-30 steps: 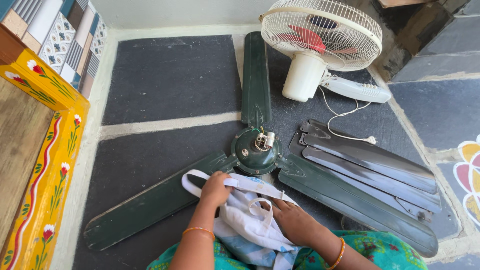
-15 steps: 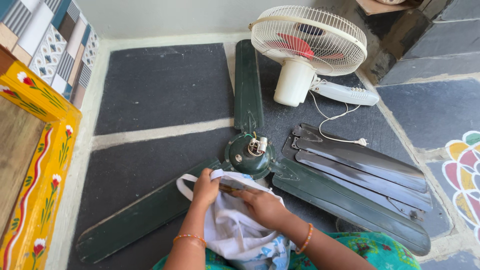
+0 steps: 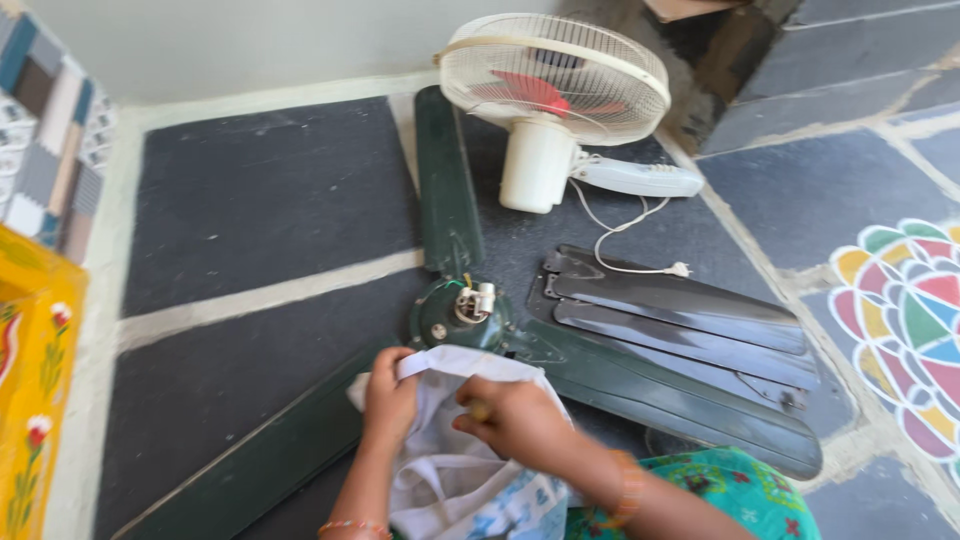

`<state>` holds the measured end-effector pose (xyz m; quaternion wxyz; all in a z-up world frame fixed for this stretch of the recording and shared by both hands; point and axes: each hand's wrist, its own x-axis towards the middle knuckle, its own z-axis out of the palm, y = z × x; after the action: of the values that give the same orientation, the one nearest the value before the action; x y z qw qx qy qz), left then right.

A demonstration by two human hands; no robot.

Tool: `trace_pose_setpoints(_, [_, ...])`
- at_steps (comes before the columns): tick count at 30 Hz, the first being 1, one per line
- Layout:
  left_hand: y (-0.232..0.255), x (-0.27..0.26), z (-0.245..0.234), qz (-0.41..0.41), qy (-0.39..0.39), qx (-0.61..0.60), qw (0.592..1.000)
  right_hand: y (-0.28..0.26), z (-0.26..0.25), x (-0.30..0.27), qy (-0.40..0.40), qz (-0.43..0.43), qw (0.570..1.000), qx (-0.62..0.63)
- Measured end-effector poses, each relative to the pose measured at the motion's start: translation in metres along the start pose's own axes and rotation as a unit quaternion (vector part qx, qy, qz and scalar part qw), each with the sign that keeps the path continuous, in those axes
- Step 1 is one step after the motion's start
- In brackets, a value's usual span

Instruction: The person removes the fan motor housing from a bag and places it on the floor. They then use a screwdriver to loosen and remove screws from the fan blade mounts, detaching one blade from the fan hub.

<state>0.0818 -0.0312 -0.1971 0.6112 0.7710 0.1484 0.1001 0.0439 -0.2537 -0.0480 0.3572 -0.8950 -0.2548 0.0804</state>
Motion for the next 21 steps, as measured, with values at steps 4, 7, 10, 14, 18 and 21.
trace_pose_setpoints(4, [0.014, -0.006, -0.005, 0.041, -0.002, 0.02, 0.999, 0.078, -0.104, -0.009, 0.158, 0.016, 0.977, 0.139])
trace_pose_setpoints(7, [0.05, -0.02, -0.008, 0.121, 0.009, 0.19, 0.974, 0.167, -0.129, 0.005, 0.402, 0.158, 0.785, 0.445])
trace_pose_setpoints(10, [0.093, -0.037, -0.016, 0.066, -0.016, 0.327, 0.943, 0.255, -0.109, -0.005, 0.484, 0.189, 0.592, 0.616])
trace_pose_setpoints(14, [0.14, -0.053, -0.023, 0.05, -0.003, 0.402, 0.914, 0.346, -0.077, -0.009, 0.539, 0.367, 0.533, 0.539])
trace_pose_setpoints(18, [0.156, -0.065, -0.026, 0.183, 0.098, 0.399, 0.893, 0.376, -0.059, 0.005, 0.475, 0.394, 0.539, 0.573])
trace_pose_setpoints(21, [0.147, -0.069, -0.025, 0.18, 0.092, 0.385, 0.9, 0.368, -0.052, 0.008, 0.447, 0.441, 0.568, 0.532])
